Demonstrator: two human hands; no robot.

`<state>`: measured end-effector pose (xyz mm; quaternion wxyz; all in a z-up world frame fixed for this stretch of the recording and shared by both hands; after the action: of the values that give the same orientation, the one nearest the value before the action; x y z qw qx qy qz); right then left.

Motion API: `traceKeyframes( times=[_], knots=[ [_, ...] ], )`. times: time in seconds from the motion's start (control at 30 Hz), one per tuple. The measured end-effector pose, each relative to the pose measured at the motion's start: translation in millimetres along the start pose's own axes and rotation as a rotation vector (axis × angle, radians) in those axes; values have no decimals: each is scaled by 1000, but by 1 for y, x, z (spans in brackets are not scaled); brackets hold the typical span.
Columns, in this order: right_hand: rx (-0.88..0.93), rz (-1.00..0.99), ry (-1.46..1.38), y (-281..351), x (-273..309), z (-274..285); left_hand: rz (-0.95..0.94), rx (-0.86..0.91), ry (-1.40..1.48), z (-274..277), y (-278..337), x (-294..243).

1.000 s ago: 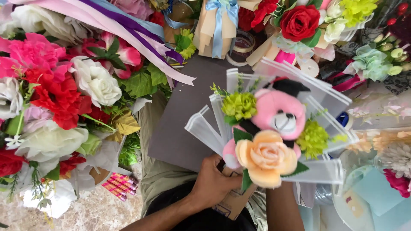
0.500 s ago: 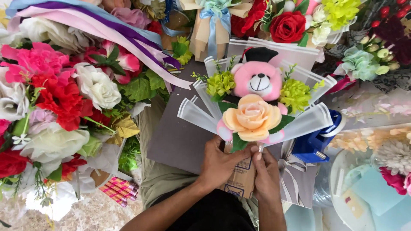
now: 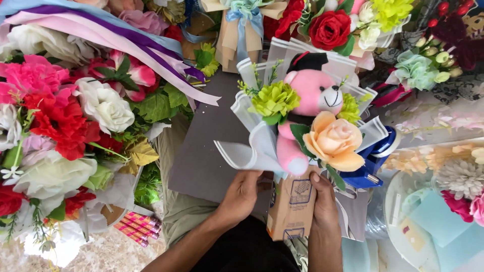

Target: Securing the outer wrap of a small gift bouquet featuring a teddy bear and an artificial flower using tape.

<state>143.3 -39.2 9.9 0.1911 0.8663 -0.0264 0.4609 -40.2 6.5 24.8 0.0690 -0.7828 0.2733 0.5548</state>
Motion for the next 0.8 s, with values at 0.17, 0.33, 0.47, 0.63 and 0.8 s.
traceKeyframes(
  times=[0.17,0.33,0.47,0.63,0.8],
  knots=[
    [49,-45,-92,-3,-1,4,-54,-65,247,-6,-1,-9],
    [-15,-83,-107,-8,2,9,-249,-69,238,1,-2,-33],
    [-2,-103,-103,-7,-1,13,-274,-76,234,3,-9,-24],
    [39,-91,-100,-7,-6,19,-359,-165,197,12,-21,-1],
    [53,-2,-36,-8,-3,15,-344,-91,182,8,-23,0]
  ],
)
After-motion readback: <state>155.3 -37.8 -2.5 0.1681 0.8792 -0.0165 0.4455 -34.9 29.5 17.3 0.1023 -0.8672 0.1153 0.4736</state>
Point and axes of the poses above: each hand's wrist, its own y-axis away from the middle knuckle, its own z-axis out of the back of the hand, x = y × z, the point moved 4 cm from there along -y, towards the middle knuckle, and after that the axes turned 7 degrees about x, right-handed, at the moved point
